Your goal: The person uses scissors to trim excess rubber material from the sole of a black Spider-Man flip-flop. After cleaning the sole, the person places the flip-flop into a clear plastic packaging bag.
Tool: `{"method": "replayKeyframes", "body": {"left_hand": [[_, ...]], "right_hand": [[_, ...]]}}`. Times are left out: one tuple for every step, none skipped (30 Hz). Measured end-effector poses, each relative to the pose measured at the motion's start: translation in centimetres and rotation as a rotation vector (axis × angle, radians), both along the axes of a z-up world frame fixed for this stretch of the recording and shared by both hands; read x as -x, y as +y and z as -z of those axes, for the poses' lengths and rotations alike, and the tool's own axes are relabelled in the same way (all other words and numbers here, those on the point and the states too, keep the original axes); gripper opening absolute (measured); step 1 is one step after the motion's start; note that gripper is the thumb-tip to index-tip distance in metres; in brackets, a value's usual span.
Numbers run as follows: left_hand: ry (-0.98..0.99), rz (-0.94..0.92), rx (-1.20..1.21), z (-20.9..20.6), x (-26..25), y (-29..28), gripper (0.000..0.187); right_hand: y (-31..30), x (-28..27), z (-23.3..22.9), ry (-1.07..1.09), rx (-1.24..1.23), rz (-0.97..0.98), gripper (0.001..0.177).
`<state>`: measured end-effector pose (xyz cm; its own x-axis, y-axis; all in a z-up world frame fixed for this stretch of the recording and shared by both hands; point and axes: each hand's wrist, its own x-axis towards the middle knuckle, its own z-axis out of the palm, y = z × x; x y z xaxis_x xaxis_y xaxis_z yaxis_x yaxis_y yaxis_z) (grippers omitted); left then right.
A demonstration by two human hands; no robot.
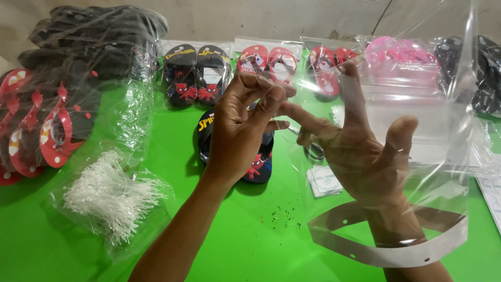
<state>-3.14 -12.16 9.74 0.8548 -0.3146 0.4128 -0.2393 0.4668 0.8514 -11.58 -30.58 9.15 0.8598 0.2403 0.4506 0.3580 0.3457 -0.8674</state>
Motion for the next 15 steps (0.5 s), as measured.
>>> {"method": "replayKeyframes", "body": {"left_hand": [[0.002, -0.002, 0.0, -0.1, 0.2, 0.0, 0.027], [-0.01, 0.029, 0.008, -0.3, 0.4, 0.0, 0.024], [-0.021, 0.06, 0.017, -0.4, 0.7, 0.0, 0.022], [-0.022, 0.059, 0.017, -0.5, 0.7, 0.0, 0.022], [-0.049, 0.036, 0.037, -0.5, 0.7, 0.1, 0.02], [-0.074, 0.013, 0.055, -0.6, 0.7, 0.1, 0.018], [-0.074, 0.012, 0.055, -0.6, 0.7, 0.2, 0.018], [-0.067, -0.004, 0.06, -0.7, 0.6, 0.2, 0.017], [-0.059, -0.02, 0.066, -0.7, 0.6, 0.2, 0.017], [-0.06, -0.022, 0.066, -0.8, 0.7, 0.2, 0.017], [-0.076, -0.027, 0.062, -1.0, 0.8, 0.3, 0.019], [-0.092, -0.033, 0.058, -1.1, 0.9, 0.3, 0.02], [-0.092, -0.034, 0.058, -1.1, 1.0, 0.2, 0.02], [-0.108, -0.051, 0.04, -1.1, 1.1, 0.0, 0.022], [-0.123, -0.068, 0.022, -1.1, 1.3, -0.1, 0.025]], "right_hand": [[0.1, 0.0, -0.1, 0.002, 0.0, -0.002, 0.086], [0.2, 0.0, -0.2, 0.071, -0.161, -0.062, 0.088], [0.2, 0.0, -0.3, 0.141, -0.323, -0.121, 0.09], [0.3, 0.1, -0.4, 0.14, -0.322, -0.122, 0.09], [0.4, 0.3, -0.5, 0.12, -0.317, -0.035, 0.091], [0.5, 0.4, -0.5, 0.1, -0.314, 0.052, 0.094], [1.0, 0.6, -0.6, 0.1, -0.314, 0.052, 0.094], [1.6, 0.8, -0.7, 0.063, -0.234, 0.21, 0.071], [2.1, 1.0, -0.8, 0.028, -0.154, 0.369, 0.052], [1.9, 0.9, -0.3, 0.028, -0.153, 0.367, 0.052], [1.8, 0.7, 0.1, -0.024, -0.063, 0.438, 0.033], [1.6, 0.6, 0.6, -0.076, 0.027, 0.508, 0.015], [1.8, 0.5, 0.3, -0.076, 0.027, 0.506, 0.015], [1.9, 0.4, 0.1, -0.125, 0.078, 0.39, 0.031], [2.1, 0.3, -0.2, -0.175, 0.127, 0.273, 0.047]]}}
